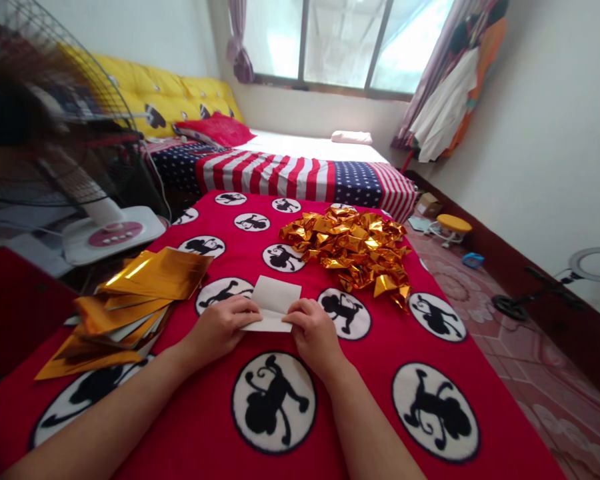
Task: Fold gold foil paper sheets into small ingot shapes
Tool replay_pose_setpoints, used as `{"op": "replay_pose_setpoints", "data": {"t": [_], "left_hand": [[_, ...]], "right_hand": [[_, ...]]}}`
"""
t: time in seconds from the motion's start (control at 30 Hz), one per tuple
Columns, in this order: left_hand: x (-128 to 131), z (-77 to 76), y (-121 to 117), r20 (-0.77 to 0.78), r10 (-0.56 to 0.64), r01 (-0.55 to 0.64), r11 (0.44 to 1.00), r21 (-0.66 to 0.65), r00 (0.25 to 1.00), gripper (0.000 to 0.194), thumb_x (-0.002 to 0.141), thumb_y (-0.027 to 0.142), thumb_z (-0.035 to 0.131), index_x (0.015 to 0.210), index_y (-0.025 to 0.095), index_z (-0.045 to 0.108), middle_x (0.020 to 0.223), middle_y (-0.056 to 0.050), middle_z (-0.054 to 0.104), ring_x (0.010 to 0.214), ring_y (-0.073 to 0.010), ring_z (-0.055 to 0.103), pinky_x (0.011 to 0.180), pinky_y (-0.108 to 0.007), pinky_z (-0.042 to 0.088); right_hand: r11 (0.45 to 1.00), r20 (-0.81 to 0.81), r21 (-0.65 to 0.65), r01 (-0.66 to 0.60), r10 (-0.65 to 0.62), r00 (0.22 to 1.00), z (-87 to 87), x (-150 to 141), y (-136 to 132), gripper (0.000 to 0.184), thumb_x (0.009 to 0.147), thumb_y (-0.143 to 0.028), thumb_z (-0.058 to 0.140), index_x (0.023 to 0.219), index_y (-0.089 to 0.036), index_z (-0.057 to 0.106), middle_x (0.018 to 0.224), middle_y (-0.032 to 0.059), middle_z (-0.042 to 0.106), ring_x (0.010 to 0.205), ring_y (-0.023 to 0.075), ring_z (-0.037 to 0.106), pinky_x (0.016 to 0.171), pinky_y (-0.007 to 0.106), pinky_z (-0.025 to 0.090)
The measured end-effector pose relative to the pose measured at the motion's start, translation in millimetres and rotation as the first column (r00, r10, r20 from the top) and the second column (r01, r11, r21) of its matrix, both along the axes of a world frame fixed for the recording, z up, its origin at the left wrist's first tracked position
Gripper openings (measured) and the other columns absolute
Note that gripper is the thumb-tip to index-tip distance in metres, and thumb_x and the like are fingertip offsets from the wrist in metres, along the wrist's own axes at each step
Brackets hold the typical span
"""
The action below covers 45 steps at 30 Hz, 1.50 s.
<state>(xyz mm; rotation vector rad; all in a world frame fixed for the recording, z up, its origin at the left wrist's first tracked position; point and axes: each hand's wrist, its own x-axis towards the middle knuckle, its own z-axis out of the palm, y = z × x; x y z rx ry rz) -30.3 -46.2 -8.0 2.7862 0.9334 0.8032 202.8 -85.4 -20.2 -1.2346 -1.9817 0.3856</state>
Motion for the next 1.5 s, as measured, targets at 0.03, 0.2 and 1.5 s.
{"op": "replay_pose_setpoints", "data": {"t": [0.03, 0.2, 1.5], "left_hand": [[-2.9, -1.1, 1.1, 0.009, -0.04, 0.041, 0.997, -0.06, 0.999, 0.03, 0.081, 0.008, 0.054, 0.1, 0.022, 0.073, 0.096, -0.006, 0.071, 0.092, -0.0199, 0.061, 0.079, -0.032, 0.052], [-15.4, 2.0, 12.1, 0.119, -0.158, 0.187, 0.94, -0.286, 0.98, 0.023, 0.085, 0.016, 0.058, 0.1, 0.024, 0.074, 0.101, -0.006, 0.073, 0.095, -0.0173, 0.064, 0.086, -0.03, 0.051], [-5.7, 2.4, -3.6, 0.142, 0.324, -0.201, 0.817, -0.541, 0.935, 0.011, 0.071, 0.019, 0.069, 0.061, 0.018, 0.065, 0.089, -0.002, 0.061, 0.079, -0.0149, 0.06, 0.072, -0.027, 0.048]], "right_hand": [[1.0, 0.011, -0.012, 0.006, -0.006, 1.0, 1.9, 0.3, -2.8, 0.032, 0.078, -0.002, 0.053, 0.089, -0.025, 0.072, 0.095, 0.0048, 0.064, 0.092, 0.0197, 0.059, 0.082, 0.034, 0.048], [0.993, -0.055, -0.1, 0.066, -0.072, 0.996, 11.9, -9.7, -12.5, 0.01, 0.084, -0.02, 0.061, 0.081, -0.023, 0.071, 0.085, 0.003, 0.065, 0.08, 0.0169, 0.059, 0.073, 0.028, 0.046], [0.795, 0.192, -0.31, 0.522, -0.486, 0.853, 14.0, -26.6, -2.0, 0.012, 0.075, -0.036, 0.067, 0.068, -0.026, 0.066, 0.064, -0.0028, 0.067, 0.058, 0.0162, 0.06, 0.05, 0.025, 0.032]]}}
